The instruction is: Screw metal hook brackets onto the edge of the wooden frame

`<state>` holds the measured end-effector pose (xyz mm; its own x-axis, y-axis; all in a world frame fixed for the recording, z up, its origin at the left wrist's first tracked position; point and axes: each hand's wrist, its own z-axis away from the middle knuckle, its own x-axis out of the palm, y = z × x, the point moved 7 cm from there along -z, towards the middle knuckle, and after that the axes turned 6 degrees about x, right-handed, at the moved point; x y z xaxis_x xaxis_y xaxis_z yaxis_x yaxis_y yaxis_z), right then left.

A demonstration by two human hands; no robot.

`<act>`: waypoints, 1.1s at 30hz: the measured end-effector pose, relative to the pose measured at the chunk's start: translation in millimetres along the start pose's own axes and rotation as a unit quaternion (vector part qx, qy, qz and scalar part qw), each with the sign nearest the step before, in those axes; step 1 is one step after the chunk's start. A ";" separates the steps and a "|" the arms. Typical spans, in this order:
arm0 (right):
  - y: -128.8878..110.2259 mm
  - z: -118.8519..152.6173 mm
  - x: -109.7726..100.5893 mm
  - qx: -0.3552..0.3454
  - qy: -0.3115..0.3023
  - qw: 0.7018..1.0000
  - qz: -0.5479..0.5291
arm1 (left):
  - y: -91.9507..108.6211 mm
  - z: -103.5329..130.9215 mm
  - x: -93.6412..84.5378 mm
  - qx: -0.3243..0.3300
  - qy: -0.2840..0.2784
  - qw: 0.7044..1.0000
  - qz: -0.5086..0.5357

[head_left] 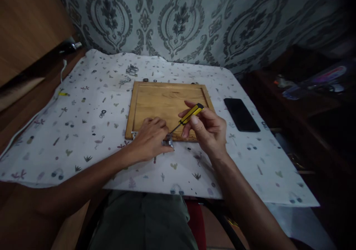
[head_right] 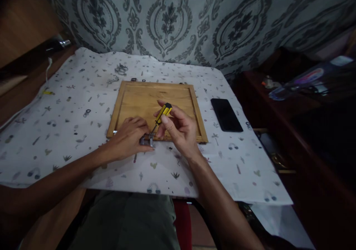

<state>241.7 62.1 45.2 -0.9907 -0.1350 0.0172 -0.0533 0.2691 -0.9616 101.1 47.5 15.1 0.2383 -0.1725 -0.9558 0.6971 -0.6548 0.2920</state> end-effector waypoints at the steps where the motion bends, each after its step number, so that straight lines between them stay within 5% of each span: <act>1: -0.9 0.2 0.5 -0.002 -0.002 1.000 0.000 | 0.0 0.1 -0.2 0.000 0.002 1.000 0.000; 25: 0.9 -0.4 -2.1 -0.007 0.027 1.000 -0.005 | -1.3 1.9 1.3 0.008 0.023 1.000 0.016; 33: 0.7 0.4 0.0 0.001 -0.006 1.000 -0.007 | -1.3 1.4 2.0 0.004 0.021 1.000 0.011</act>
<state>241.7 61.9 44.4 -0.9881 -0.1510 0.0281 -0.0679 0.2648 -0.9619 99.7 47.0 12.8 0.2818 -0.1568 -0.9466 0.6852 -0.6577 0.3129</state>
